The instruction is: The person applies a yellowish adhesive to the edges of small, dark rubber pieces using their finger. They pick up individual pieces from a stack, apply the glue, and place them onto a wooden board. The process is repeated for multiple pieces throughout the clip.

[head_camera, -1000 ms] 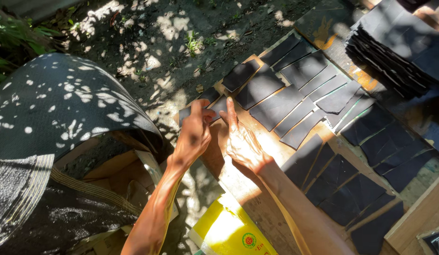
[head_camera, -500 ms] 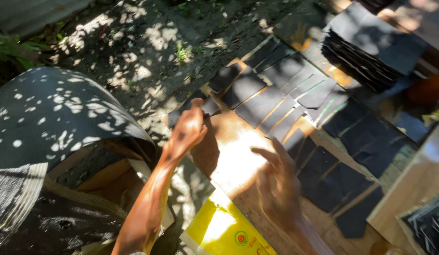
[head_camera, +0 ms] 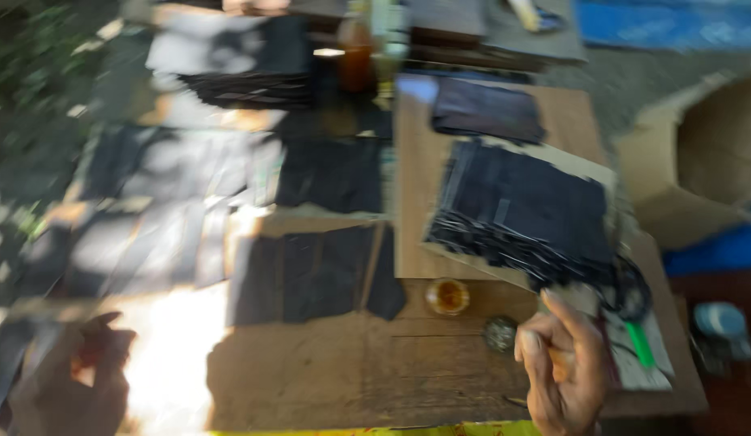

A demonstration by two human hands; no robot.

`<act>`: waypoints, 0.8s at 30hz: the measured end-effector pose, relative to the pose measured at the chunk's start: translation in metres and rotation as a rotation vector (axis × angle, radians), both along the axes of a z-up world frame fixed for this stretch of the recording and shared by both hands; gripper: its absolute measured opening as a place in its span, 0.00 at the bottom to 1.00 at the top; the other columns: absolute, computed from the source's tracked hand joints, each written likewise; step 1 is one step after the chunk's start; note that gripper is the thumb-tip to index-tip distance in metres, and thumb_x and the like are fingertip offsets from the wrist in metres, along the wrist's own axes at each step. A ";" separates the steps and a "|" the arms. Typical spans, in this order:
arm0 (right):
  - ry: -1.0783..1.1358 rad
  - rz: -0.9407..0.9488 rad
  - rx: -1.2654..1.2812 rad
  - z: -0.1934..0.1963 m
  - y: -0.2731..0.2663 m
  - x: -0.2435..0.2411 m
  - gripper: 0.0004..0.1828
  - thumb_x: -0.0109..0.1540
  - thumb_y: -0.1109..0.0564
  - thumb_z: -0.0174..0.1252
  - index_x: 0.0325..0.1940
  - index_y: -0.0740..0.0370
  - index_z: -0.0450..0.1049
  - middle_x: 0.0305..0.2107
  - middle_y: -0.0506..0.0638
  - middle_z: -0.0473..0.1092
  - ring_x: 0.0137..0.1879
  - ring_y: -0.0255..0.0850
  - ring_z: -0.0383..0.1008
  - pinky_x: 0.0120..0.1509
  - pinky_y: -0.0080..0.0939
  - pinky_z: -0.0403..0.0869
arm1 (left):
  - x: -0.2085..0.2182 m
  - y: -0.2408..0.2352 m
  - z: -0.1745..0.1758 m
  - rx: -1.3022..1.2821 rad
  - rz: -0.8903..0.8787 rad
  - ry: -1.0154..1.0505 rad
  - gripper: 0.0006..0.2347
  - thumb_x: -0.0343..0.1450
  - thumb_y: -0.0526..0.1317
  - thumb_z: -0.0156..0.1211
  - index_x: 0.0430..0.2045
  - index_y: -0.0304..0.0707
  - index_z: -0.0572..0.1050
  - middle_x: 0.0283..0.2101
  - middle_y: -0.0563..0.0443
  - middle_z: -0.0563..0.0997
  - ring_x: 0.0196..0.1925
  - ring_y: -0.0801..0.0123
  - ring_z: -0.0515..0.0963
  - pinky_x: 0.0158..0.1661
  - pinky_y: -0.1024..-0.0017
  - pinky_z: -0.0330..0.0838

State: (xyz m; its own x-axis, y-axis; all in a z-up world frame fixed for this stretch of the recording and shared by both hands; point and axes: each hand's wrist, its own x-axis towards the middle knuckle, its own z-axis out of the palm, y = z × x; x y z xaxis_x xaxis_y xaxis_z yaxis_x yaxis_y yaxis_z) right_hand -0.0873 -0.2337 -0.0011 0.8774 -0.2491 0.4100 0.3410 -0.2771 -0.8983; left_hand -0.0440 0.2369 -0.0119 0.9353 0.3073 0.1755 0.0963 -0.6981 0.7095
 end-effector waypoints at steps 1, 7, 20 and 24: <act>0.051 -0.070 -0.003 0.003 -0.016 -0.001 0.27 0.66 0.68 0.50 0.70 0.65 0.61 0.26 0.47 0.69 0.30 0.27 0.66 0.36 0.29 0.68 | 0.015 -0.017 0.001 -0.084 -0.021 -0.052 0.06 0.74 0.29 0.62 0.43 0.29 0.79 0.35 0.46 0.82 0.35 0.72 0.82 0.42 0.77 0.75; 0.045 -0.365 0.012 0.014 -0.085 0.010 0.27 0.63 0.71 0.54 0.67 0.65 0.64 0.17 0.40 0.59 0.24 0.23 0.58 0.31 0.25 0.63 | 0.082 -0.190 0.007 0.016 -0.254 0.068 0.10 0.71 0.41 0.61 0.21 0.32 0.77 0.18 0.51 0.75 0.19 0.70 0.70 0.24 0.65 0.64; 0.026 -0.171 -0.210 -0.002 -0.160 0.076 0.38 0.64 0.71 0.58 0.77 0.67 0.54 0.45 0.58 0.76 0.48 0.38 0.77 0.53 0.37 0.75 | 0.210 -0.403 0.022 -0.039 -1.026 -0.101 0.21 0.66 0.37 0.69 0.54 0.34 0.74 0.54 0.41 0.74 0.56 0.57 0.72 0.56 0.62 0.70; 0.214 -0.161 -0.360 -0.003 -0.163 0.111 0.40 0.60 0.72 0.60 0.76 0.66 0.56 0.43 0.55 0.79 0.38 0.36 0.74 0.45 0.37 0.74 | 0.244 -0.451 0.010 0.265 -1.074 0.052 0.34 0.55 0.46 0.78 0.57 0.42 0.72 0.56 0.44 0.69 0.58 0.54 0.64 0.59 0.55 0.62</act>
